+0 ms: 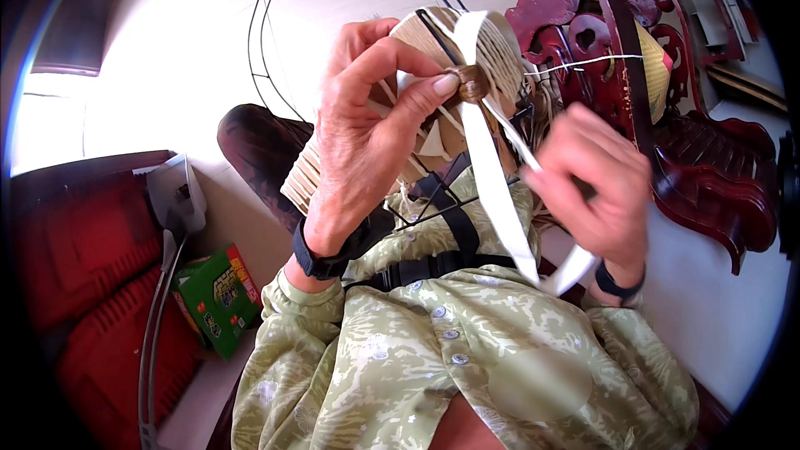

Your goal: The person is weaving a basket by threading flexible white strips through a metal wire frame and securing them by hand.

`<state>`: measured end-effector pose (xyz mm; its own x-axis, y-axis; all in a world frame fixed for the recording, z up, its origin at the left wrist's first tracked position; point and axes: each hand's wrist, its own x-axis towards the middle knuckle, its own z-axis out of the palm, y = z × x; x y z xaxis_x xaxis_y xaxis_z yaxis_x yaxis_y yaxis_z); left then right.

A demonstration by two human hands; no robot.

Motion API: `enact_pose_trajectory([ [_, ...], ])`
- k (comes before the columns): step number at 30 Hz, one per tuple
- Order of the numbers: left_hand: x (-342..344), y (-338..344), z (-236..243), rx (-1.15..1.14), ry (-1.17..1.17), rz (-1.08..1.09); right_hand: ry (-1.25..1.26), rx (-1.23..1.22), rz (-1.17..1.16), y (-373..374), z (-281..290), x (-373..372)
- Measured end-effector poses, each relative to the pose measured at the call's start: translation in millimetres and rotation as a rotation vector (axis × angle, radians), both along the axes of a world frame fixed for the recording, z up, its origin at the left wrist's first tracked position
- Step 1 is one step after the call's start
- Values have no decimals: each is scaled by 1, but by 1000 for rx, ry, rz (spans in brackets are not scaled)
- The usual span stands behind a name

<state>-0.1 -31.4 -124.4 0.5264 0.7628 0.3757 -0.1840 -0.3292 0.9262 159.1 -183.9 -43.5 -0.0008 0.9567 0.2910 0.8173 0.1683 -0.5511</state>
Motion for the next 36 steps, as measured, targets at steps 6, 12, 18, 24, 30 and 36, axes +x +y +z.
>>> enact_pose_trajectory([
  [6, -3, 13, -6, -91, -76, 42, 904, -165, 875, -89, 32, 49],
  [12, 1, 10, -4, -124, -51, 25, -372, -404, -471, -93, -25, 68],
  [18, 3, 1, -4, -69, -55, 0, 80, 17, -117, 0, -13, 10],
  [24, 0, 0, -2, 17, -7, 55, 27, 54, -39, -1, 5, 3],
  [30, 3, 0, -1, 22, 17, 54, -245, -125, -138, 21, 2, -19],
  [36, 2, -3, 0, -92, -27, 35, 33, -86, -89, 20, -4, -14],
])
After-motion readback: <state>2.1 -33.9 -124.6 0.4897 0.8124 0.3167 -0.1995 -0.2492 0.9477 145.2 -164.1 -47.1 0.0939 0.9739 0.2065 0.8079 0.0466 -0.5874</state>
